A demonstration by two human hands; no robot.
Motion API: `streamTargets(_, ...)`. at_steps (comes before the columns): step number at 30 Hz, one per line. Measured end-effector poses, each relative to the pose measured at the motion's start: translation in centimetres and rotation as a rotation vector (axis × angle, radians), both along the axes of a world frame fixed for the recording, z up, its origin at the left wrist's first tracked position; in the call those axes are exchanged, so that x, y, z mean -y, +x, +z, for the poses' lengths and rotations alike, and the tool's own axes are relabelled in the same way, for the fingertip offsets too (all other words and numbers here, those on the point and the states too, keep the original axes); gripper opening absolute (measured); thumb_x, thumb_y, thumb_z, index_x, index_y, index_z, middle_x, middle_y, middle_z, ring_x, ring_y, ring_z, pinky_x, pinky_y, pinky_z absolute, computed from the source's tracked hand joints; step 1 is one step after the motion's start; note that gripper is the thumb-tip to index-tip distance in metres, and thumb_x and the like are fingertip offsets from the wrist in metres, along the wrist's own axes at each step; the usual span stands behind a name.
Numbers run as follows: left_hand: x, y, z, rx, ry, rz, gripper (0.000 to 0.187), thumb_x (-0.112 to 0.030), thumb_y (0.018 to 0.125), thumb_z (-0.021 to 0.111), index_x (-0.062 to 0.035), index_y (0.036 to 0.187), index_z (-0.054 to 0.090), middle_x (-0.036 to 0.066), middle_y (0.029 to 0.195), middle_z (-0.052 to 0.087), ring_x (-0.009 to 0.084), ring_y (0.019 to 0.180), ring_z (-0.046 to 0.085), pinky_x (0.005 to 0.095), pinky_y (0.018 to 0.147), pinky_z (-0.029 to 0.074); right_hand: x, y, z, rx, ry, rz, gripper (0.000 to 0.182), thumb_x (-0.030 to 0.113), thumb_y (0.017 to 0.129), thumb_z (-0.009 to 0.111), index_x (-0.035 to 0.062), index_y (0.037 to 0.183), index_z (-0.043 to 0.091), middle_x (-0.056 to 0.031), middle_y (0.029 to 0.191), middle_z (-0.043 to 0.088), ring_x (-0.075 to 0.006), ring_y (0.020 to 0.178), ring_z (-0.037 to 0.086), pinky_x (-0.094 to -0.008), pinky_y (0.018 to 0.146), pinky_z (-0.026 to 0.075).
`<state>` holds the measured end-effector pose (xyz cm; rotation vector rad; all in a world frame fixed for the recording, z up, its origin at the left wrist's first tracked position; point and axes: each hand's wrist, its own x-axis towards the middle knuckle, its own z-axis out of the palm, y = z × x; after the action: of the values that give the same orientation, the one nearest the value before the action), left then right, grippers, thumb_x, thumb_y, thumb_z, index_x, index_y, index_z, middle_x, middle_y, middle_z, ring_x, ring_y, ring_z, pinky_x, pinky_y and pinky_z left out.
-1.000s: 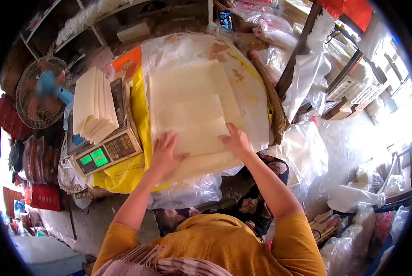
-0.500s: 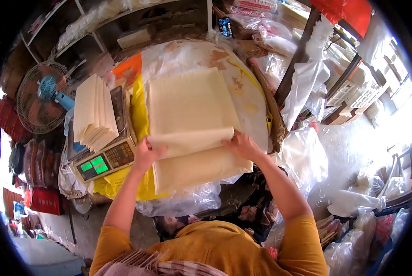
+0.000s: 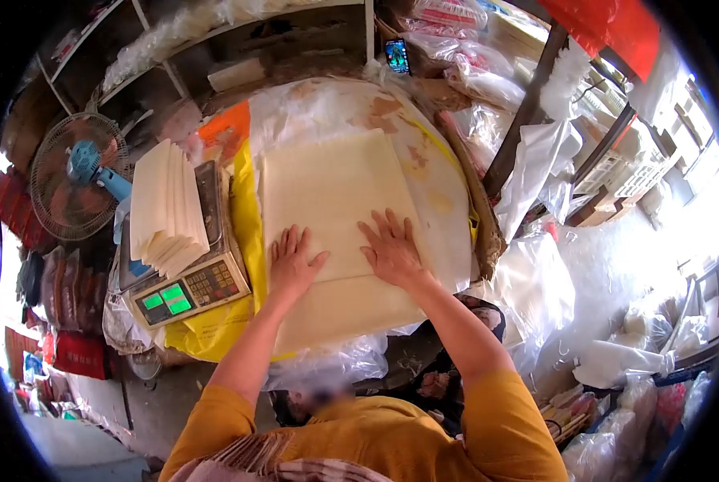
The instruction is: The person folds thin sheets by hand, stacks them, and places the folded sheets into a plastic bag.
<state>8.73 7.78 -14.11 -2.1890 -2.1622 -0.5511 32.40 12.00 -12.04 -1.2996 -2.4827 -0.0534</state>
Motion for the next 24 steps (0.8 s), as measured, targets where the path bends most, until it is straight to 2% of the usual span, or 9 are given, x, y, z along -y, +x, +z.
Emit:
streamTargets(4,1.0,0.8,0.4,0.207,0.116,0.164,0.077,-0.032,0.08,0.066,-0.0058,0.142,0.028,0.02,0.147,0.028,0.0326,0.138,0.022,0.0447,0.111,0.02,1.2,-1.1,2.6,0.066,-0.194,-0.151,0.053,0.039,0.09,0.05,0.0136,0.136,0.042,-0.0136,0.142,0.038,-0.0345,0.134,0.03,-0.0578,0.107,0.02)
streamTargets(6,2.9,2.3,1.0,0.898,0.11,0.317,0.08,-0.022,0.078,0.068,-0.0043,0.142,0.024,0.019,0.146,0.03,0.0306,0.135,0.028,0.0416,0.109,0.026,3.9,-2.6,4.4,0.073,-0.424,-0.299,0.052,0.039,0.091,0.05,0.0109,0.134,0.044,-0.0132,0.14,0.041,-0.0335,0.133,0.032,-0.0566,0.107,0.021)
streamTargets(8,5.3,2.6,1.7,1.61,-0.129,0.283,0.076,-0.004,0.077,0.063,-0.0003,0.142,0.023,0.015,0.137,0.039,0.0252,0.125,0.04,0.0359,0.101,0.036,7.0,-3.0,3.0,-0.065,-0.352,-0.086,0.05,0.034,0.089,0.054,0.0084,0.131,0.046,-0.0133,0.137,0.044,-0.0334,0.13,0.036,-0.053,0.105,0.025)
streamTargets(11,7.8,3.2,2.5,1.697,-0.086,0.158,0.072,0.003,0.075,0.055,0.0001,0.141,0.026,0.013,0.127,0.046,0.0215,0.116,0.046,0.0343,0.095,0.041,8.9,-2.9,0.5,-0.191,-0.234,0.02,0.047,0.033,0.089,0.055,0.0064,0.127,0.049,-0.0116,0.135,0.047,-0.0301,0.128,0.038,-0.0535,0.103,0.026)
streamTargets(16,6.4,-5.5,10.8,1.229,0.29,-0.127,0.082,0.005,0.069,0.053,0.0001,0.145,0.022,0.016,0.148,0.029,0.0215,0.136,0.029,0.0296,0.109,0.026,7.9,-1.9,-1.4,-0.241,-0.223,0.16,0.045,0.027,0.086,0.059,0.0055,0.125,0.051,-0.0089,0.136,0.046,-0.0298,0.13,0.037,-0.0554,0.105,0.024)
streamTargets(17,6.1,-7.7,13.8,1.284,0.356,-0.115,0.086,0.004,0.068,0.06,-0.0021,0.146,0.023,0.012,0.143,0.037,0.0179,0.126,0.041,0.0298,0.102,0.037,8.3,-2.1,-0.3,-0.233,-0.229,0.154,0.046,0.025,0.085,0.06,0.0055,0.125,0.051,-0.0085,0.137,0.045,-0.0302,0.131,0.036,-0.0558,0.106,0.023)
streamTargets(19,6.1,-12.1,19.8,1.077,0.52,0.009,0.084,-0.001,0.068,0.063,-0.0002,0.144,0.028,0.012,0.141,0.04,0.0207,0.123,0.046,0.032,0.103,0.038,8.4,-2.3,-0.4,-0.212,-0.223,0.155,0.046,0.024,0.084,0.061,0.006,0.126,0.05,-0.0092,0.138,0.044,-0.0304,0.131,0.035,-0.0563,0.107,0.022)
streamTargets(20,6.9,-13.2,23.3,1.19,0.506,-0.019,0.08,-0.001,0.069,0.062,0.0017,0.143,0.029,0.012,0.139,0.044,0.0211,0.12,0.049,0.0317,0.101,0.039,8.5,-2.2,-0.5,-0.2,-0.22,0.137,0.047,0.023,0.084,0.061,0.0062,0.126,0.05,-0.0095,0.138,0.043,-0.0306,0.131,0.035,-0.0565,0.107,0.022)
streamTargets(24,5.7,-23.5,23.9,1.369,0.395,-0.003,0.071,0.004,0.07,0.059,0.0014,0.138,0.038,0.01,0.118,0.058,0.0185,0.103,0.058,0.0292,0.089,0.047,8.6,-2.1,-0.3,-0.201,-0.213,0.137,0.048,0.022,0.083,0.061,0.007,0.127,0.049,-0.0097,0.138,0.043,-0.0304,0.132,0.034,-0.0564,0.107,0.022)
